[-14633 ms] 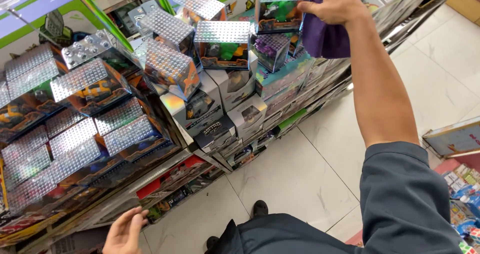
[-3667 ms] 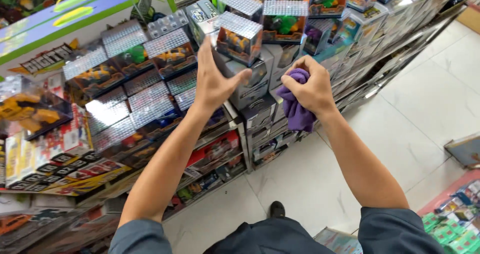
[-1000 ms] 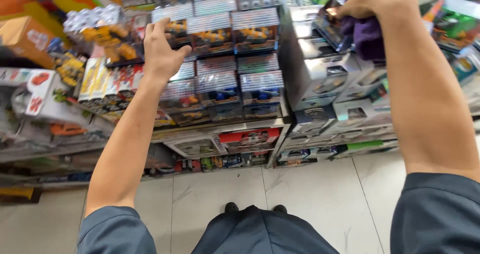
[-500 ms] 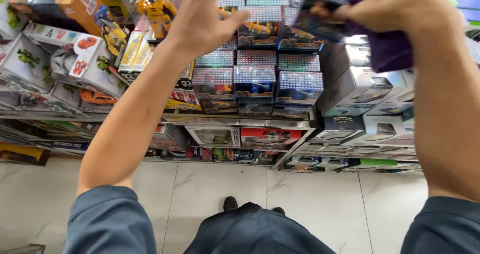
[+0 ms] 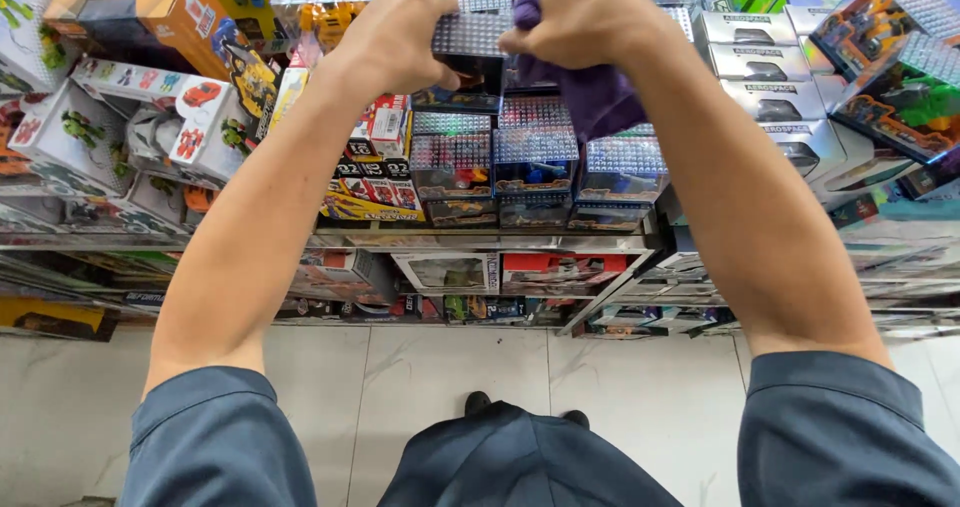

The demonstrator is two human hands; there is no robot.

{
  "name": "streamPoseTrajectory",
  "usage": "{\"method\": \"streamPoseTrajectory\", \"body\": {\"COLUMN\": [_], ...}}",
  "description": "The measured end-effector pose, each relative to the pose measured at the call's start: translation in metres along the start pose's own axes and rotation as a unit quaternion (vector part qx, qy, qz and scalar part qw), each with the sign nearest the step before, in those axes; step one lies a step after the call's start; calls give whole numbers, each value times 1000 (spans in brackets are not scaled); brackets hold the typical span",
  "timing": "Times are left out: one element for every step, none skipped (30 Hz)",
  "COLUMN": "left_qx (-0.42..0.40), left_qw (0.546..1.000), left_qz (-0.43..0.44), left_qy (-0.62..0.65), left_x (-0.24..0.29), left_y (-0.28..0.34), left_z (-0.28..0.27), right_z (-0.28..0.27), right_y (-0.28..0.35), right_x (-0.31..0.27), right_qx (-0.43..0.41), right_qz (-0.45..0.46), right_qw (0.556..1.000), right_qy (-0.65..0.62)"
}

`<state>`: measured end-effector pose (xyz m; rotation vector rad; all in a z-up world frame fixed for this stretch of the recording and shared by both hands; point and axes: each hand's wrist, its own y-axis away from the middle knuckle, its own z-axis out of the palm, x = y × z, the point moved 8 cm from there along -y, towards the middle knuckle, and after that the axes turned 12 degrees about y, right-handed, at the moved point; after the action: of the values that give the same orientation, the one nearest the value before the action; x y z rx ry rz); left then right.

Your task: The recorder is wiping down and organizing toy boxes on the shelves of a toy store using a purple cloth.

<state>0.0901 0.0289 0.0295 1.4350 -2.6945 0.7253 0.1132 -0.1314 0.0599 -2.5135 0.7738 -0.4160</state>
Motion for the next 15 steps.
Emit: {"method": "streamPoseTrajectory", "body": {"left_qx": [0,27,53,52,39,24,22,15,8,6,13,23,23,-6,-33], "left_qw": [1000,1000,999,999,999,998,998,997,997,997,997,998,998,999,998], "left_qz": [2,2,1,4,-7,-17,-13,-28,-43,-42,-24,-8,-11,-26,-42], "left_qy": [2,5,9,12,-25,-61,-58,-64,-71,-70,-66,-64,-66,-39,-12], "left_x": [-7,-15,-23,-23,-25,-26,-26,-29,-31,-31,-28,-26,-20,-17,-14], "left_y": [1,1,1,0,-1,-3,-3,-4,-4,-3,-2,1,5,11,17], "left_z": [5,6,7,9,12,17,18,18,18,18,16,11,0,-9,-17], "right_z": [-4,-6,-8,-11,-7,-3,-15,-24,-34,-42,-56,-70,-64,-62,-59], "right_y": [6,12,19,28,41,56,69,85,102,119,132,141,175,202,229], "right_x": [7,19,31,41,58,76,78,89,99,107,115,122,151,181,210], "right_qx": [-1,-13,-26,-27,-77,-126,-128,-156,-183,-184,-158,-130,-130,-91,-52], "right_qz": [2,36,71,74,124,175,180,236,292,293,280,261,259,254,249], "right_qw": [1000,999,997,997,989,976,975,959,938,938,942,944,945,948,949], "right_qy": [2,-11,-24,-23,-3,17,18,28,37,36,96,156,154,169,183]}}
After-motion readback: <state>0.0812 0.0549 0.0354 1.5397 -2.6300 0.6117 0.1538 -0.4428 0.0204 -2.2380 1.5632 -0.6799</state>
